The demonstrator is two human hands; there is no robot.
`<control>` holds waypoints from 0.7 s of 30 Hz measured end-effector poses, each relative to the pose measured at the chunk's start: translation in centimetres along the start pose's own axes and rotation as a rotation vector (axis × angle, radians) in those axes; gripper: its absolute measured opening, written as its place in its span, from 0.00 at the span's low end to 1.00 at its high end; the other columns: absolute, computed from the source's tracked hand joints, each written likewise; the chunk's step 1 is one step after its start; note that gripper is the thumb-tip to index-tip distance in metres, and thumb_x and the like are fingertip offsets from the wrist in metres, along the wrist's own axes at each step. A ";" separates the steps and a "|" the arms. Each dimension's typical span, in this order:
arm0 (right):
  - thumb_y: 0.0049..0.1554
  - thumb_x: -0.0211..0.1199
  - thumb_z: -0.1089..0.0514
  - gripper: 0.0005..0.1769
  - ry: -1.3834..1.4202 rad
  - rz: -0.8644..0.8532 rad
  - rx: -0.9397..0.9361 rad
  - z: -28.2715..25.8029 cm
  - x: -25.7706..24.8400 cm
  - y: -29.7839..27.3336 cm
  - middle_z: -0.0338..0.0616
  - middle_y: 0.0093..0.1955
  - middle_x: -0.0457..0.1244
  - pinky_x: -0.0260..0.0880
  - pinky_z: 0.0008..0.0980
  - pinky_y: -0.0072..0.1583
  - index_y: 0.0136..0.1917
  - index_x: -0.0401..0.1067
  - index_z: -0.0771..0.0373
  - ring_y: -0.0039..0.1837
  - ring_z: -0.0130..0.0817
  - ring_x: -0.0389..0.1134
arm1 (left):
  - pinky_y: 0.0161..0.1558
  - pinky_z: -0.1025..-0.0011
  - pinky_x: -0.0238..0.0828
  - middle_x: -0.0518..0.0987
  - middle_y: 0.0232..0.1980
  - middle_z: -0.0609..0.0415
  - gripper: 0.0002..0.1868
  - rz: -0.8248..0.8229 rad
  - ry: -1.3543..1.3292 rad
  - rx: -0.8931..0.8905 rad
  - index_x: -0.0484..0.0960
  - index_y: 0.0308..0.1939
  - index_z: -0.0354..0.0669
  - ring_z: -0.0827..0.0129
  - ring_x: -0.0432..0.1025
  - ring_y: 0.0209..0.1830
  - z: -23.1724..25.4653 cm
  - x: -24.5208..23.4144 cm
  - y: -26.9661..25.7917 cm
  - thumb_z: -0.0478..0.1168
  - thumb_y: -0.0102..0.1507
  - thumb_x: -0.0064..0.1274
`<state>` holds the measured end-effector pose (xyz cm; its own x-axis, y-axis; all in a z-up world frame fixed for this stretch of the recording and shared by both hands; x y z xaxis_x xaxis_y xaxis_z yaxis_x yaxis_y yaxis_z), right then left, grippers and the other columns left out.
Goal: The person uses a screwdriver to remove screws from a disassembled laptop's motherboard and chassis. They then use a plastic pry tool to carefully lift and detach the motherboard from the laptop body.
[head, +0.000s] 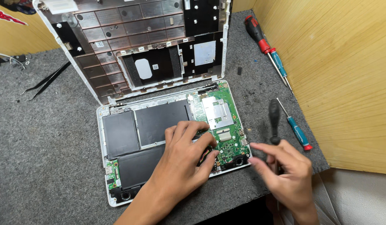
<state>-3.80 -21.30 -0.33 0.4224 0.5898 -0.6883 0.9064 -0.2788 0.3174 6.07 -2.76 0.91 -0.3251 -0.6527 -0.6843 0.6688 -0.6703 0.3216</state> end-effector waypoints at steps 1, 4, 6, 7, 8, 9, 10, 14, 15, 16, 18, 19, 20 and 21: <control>0.48 0.72 0.59 0.17 -0.001 0.006 0.004 0.1 0.1 -0.2 0.35 0.31 0.56 0.58 0.21 0.40 0.53 0.79 0.55 0.33 0.23 0.56 | 0.50 0.54 0.54 0.73 0.52 0.50 0.06 -0.005 0.000 0.006 0.75 0.39 0.46 0.55 0.65 0.55 0.1 0.1 0.1 0.39 0.60 0.54; 0.45 0.76 0.50 0.29 -0.079 -0.101 -0.174 -0.9 1.3 -0.8 0.33 0.33 0.53 0.61 0.21 0.41 0.60 0.76 0.53 0.32 0.22 0.56 | 0.48 0.55 0.56 0.73 0.52 0.52 0.05 0.019 0.015 0.006 0.75 0.38 0.46 0.56 0.65 0.54 0.2 0.1 0.2 0.38 0.60 0.53; 0.49 0.73 0.53 0.22 -0.056 -0.175 -0.211 -1.2 1.9 -0.7 0.33 0.35 0.57 0.63 0.22 0.41 0.58 0.77 0.51 0.32 0.22 0.58 | 0.48 0.55 0.56 0.74 0.51 0.53 0.05 0.039 0.016 0.001 0.76 0.37 0.47 0.56 0.66 0.53 0.1 0.0 0.3 0.39 0.59 0.54; 0.49 0.73 0.53 0.22 -0.054 -0.172 -0.210 -1.2 1.9 -0.6 0.33 0.35 0.57 0.63 0.22 0.41 0.58 0.77 0.51 0.32 0.22 0.58 | 0.48 0.55 0.56 0.74 0.51 0.53 0.05 0.037 0.019 0.004 0.76 0.37 0.47 0.56 0.66 0.53 0.1 0.0 0.4 0.39 0.59 0.54; 0.49 0.73 0.53 0.20 -0.033 -0.185 -0.185 -1.0 2.0 -0.5 0.32 0.36 0.58 0.64 0.21 0.42 0.55 0.77 0.51 0.33 0.22 0.61 | 0.48 0.56 0.56 0.74 0.51 0.53 0.04 0.033 0.014 -0.002 0.76 0.37 0.47 0.57 0.66 0.53 0.1 0.0 0.4 0.39 0.59 0.54; 0.48 0.73 0.53 0.18 -0.011 -0.199 -0.159 -0.9 2.0 -0.3 0.32 0.37 0.59 0.65 0.21 0.42 0.52 0.77 0.50 0.33 0.22 0.63 | 0.48 0.56 0.56 0.74 0.50 0.54 0.04 0.030 0.008 -0.008 0.76 0.37 0.47 0.57 0.66 0.53 0.1 0.0 0.4 0.39 0.59 0.53; 0.48 0.73 0.53 0.18 -0.011 -0.197 -0.160 -0.9 2.0 -0.3 0.32 0.37 0.59 0.65 0.21 0.42 0.52 0.77 0.50 0.33 0.22 0.63 | 0.48 0.56 0.56 0.74 0.50 0.54 0.04 0.030 0.010 -0.007 0.76 0.37 0.47 0.57 0.66 0.53 0.1 0.0 0.4 0.39 0.59 0.53; 0.47 0.74 0.53 0.17 0.004 -0.219 -0.131 -0.5 2.4 -0.1 0.32 0.35 0.57 0.63 0.21 0.42 0.51 0.77 0.51 0.34 0.23 0.60 | 0.48 0.56 0.56 0.74 0.51 0.53 0.05 0.024 0.012 -0.009 0.76 0.38 0.46 0.57 0.66 0.54 -0.1 0.0 0.3 0.39 0.59 0.54; 0.47 0.74 0.53 0.18 -0.001 -0.218 -0.133 -0.4 2.5 -0.2 0.33 0.35 0.57 0.63 0.21 0.42 0.51 0.77 0.51 0.34 0.24 0.59 | 0.49 0.56 0.56 0.74 0.51 0.53 0.06 0.023 0.012 -0.014 0.76 0.38 0.46 0.57 0.66 0.53 -0.1 0.1 0.3 0.39 0.59 0.55; 0.47 0.74 0.53 0.18 -0.001 -0.221 -0.132 -0.5 2.5 -0.1 0.33 0.35 0.57 0.63 0.21 0.42 0.51 0.77 0.51 0.34 0.24 0.59 | 0.49 0.56 0.56 0.74 0.51 0.53 0.06 0.023 0.010 -0.017 0.76 0.38 0.46 0.57 0.66 0.53 -0.1 0.0 0.3 0.39 0.59 0.55; 0.47 0.74 0.54 0.18 0.018 -0.222 -0.129 -0.6 2.4 0.0 0.33 0.35 0.57 0.62 0.20 0.43 0.51 0.77 0.51 0.34 0.23 0.59 | 0.48 0.56 0.56 0.74 0.52 0.54 0.05 0.007 0.006 -0.026 0.76 0.39 0.47 0.58 0.66 0.54 -0.2 0.0 0.3 0.39 0.60 0.54; 0.47 0.74 0.54 0.18 0.019 -0.221 -0.129 -0.7 2.3 -0.1 0.33 0.35 0.57 0.62 0.20 0.43 0.51 0.77 0.51 0.34 0.23 0.59 | 0.48 0.56 0.56 0.74 0.52 0.54 0.05 0.007 0.007 -0.025 0.76 0.39 0.47 0.58 0.66 0.54 -0.2 0.1 0.4 0.39 0.60 0.54; 0.47 0.74 0.53 0.21 0.021 -0.206 -0.113 -0.6 2.2 -0.1 0.32 0.34 0.55 0.60 0.19 0.41 0.54 0.77 0.51 0.33 0.22 0.57 | 0.48 0.56 0.56 0.74 0.51 0.53 0.06 0.015 0.002 -0.031 0.76 0.39 0.46 0.57 0.66 0.54 -0.2 0.1 0.3 0.39 0.60 0.54; 0.46 0.75 0.52 0.24 0.024 -0.190 -0.098 -0.6 2.0 -0.2 0.32 0.33 0.54 0.58 0.19 0.38 0.58 0.77 0.50 0.32 0.21 0.55 | 0.47 0.57 0.57 0.73 0.51 0.52 0.07 0.023 -0.003 -0.036 0.76 0.40 0.45 0.57 0.66 0.54 -0.3 0.1 0.3 0.40 0.60 0.55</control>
Point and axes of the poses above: each hand's wrist, its own y-axis towards the middle knuckle, its own x-axis out of the palm, z = x × y, the point moved 7 cm from there along y, towards the middle knuckle
